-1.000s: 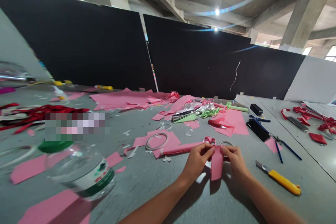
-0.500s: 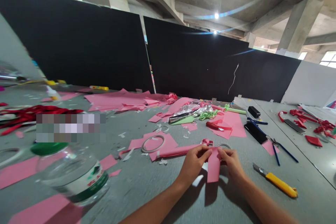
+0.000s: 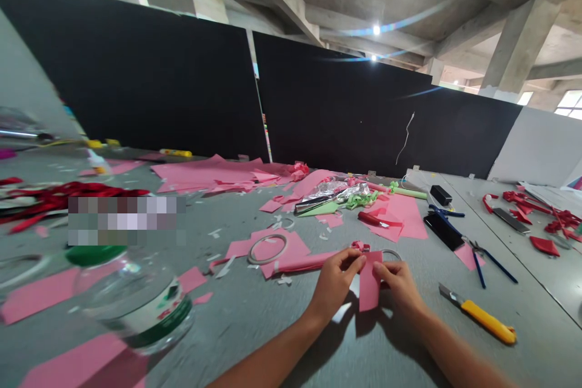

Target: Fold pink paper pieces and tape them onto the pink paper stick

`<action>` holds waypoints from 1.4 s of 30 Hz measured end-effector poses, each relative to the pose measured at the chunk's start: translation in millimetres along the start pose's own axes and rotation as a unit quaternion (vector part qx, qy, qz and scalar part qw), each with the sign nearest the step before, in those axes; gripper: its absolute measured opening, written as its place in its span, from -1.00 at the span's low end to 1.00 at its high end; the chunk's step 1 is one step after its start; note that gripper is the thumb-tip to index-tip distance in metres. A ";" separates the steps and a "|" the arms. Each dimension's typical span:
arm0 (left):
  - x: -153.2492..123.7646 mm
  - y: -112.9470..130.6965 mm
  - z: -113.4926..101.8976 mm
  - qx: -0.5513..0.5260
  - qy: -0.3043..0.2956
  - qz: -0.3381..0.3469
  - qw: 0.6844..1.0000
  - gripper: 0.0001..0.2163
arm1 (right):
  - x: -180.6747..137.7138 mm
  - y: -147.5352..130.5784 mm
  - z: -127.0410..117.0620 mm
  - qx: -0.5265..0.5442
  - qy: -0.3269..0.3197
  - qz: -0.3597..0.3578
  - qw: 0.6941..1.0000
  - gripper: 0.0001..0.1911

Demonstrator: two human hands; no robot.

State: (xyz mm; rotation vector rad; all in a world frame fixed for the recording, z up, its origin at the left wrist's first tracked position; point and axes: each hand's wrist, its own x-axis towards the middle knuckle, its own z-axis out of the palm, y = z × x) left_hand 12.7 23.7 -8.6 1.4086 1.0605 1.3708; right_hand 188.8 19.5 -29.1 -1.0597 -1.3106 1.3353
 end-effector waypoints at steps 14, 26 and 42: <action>3.6 3.1 -2.0 0.022 0.034 0.026 0.999 -0.74 | 2.5 7.3 1.3 0.000 0.003 0.010 1.000 -0.27; 7.7 2.0 -6.7 0.013 0.050 0.030 0.998 -0.72 | 0.3 3.2 4.0 -0.009 -0.026 0.015 1.000 -0.30; 11.0 -1.7 -10.7 0.000 0.076 0.032 0.997 -0.72 | -1.1 1.2 5.6 -0.007 -0.024 0.022 0.999 -0.23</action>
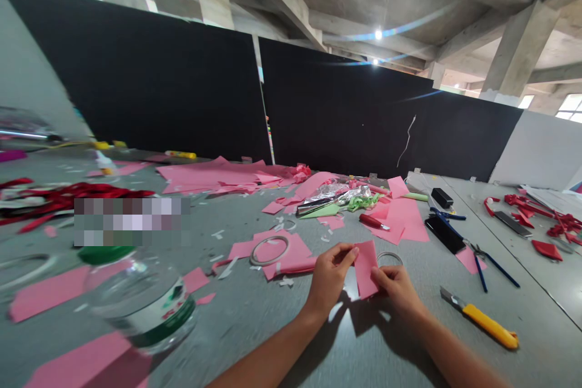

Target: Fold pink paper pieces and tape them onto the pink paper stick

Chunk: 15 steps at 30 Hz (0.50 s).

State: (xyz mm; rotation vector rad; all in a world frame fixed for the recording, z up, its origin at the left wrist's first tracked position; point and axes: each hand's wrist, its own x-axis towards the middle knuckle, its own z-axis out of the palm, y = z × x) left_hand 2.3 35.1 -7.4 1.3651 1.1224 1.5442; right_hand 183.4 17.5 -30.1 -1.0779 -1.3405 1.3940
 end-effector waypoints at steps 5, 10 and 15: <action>2.4 1.0 -1.2 -0.020 0.022 -0.009 1.000 -0.70 | -2.1 -0.9 1.4 0.018 -0.018 0.018 1.000 -0.29; 3.1 3.9 -0.6 -0.030 0.029 -0.010 0.999 -0.68 | -1.6 0.3 0.6 0.017 -0.014 0.022 1.000 -0.28; 3.7 5.2 -1.5 -0.049 0.035 -0.029 0.998 -0.67 | -1.3 0.4 -0.3 0.012 -0.027 0.013 0.999 -0.29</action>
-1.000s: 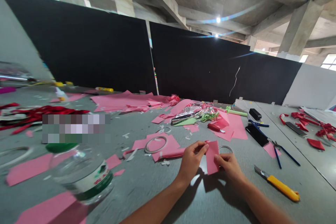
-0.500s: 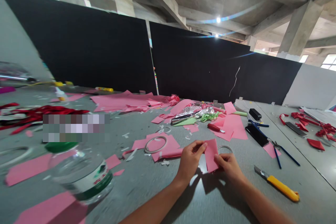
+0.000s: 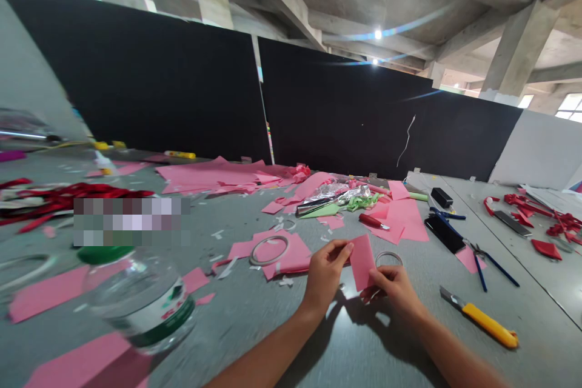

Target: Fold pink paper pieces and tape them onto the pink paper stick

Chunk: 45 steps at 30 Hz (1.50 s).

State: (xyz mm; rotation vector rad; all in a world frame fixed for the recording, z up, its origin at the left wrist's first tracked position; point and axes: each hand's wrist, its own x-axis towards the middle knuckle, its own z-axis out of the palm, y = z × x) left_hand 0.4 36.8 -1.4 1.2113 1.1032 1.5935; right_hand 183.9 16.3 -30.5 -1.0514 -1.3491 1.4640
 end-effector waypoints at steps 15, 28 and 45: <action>1.1 -5.2 -0.5 -0.001 0.027 0.002 1.000 -0.67 | -3.7 -3.9 1.2 -0.011 -0.014 -0.012 1.000 -0.32; -3.8 -5.0 2.3 0.032 -0.039 0.023 0.998 -0.70 | 4.2 -0.6 -5.6 -0.118 0.038 -0.107 0.986 -0.37; -2.8 -6.2 3.6 0.026 -0.020 0.016 0.999 -0.67 | 5.0 1.5 -7.4 -0.097 0.046 -0.079 0.991 -0.23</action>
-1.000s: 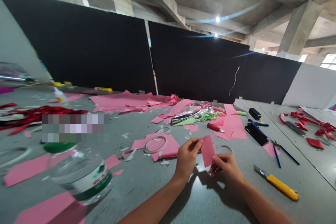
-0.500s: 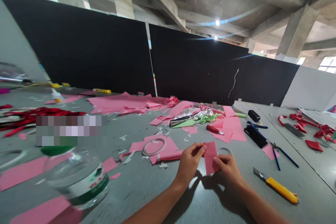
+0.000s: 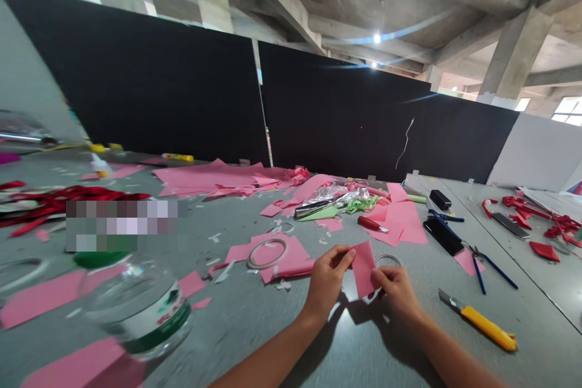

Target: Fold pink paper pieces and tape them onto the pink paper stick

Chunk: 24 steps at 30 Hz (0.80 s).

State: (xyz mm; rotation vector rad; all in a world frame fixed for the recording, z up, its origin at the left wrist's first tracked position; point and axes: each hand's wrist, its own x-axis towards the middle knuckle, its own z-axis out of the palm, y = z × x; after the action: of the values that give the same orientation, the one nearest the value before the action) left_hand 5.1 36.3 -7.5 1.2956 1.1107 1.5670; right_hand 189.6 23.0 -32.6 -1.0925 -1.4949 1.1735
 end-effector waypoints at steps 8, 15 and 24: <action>3.1 -1.2 -1.9 -0.034 0.020 -0.018 0.999 -0.65 | -2.1 -2.5 3.3 0.019 -0.038 0.011 0.999 -0.34; 4.4 1.2 -2.4 -0.044 0.040 -0.024 0.998 -0.62 | -4.8 -5.6 5.5 0.031 -0.071 0.015 0.997 -0.28; 7.1 4.6 -7.8 -0.029 0.039 -0.011 0.999 -0.61 | -4.7 -4.1 5.9 0.035 -0.082 0.022 0.996 -0.29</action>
State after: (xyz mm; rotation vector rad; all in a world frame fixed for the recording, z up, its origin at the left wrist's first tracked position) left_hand -3.9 40.7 -1.8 1.1895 1.1152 1.6340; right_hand 184.3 16.8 -30.0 -1.0065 -1.5469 1.3645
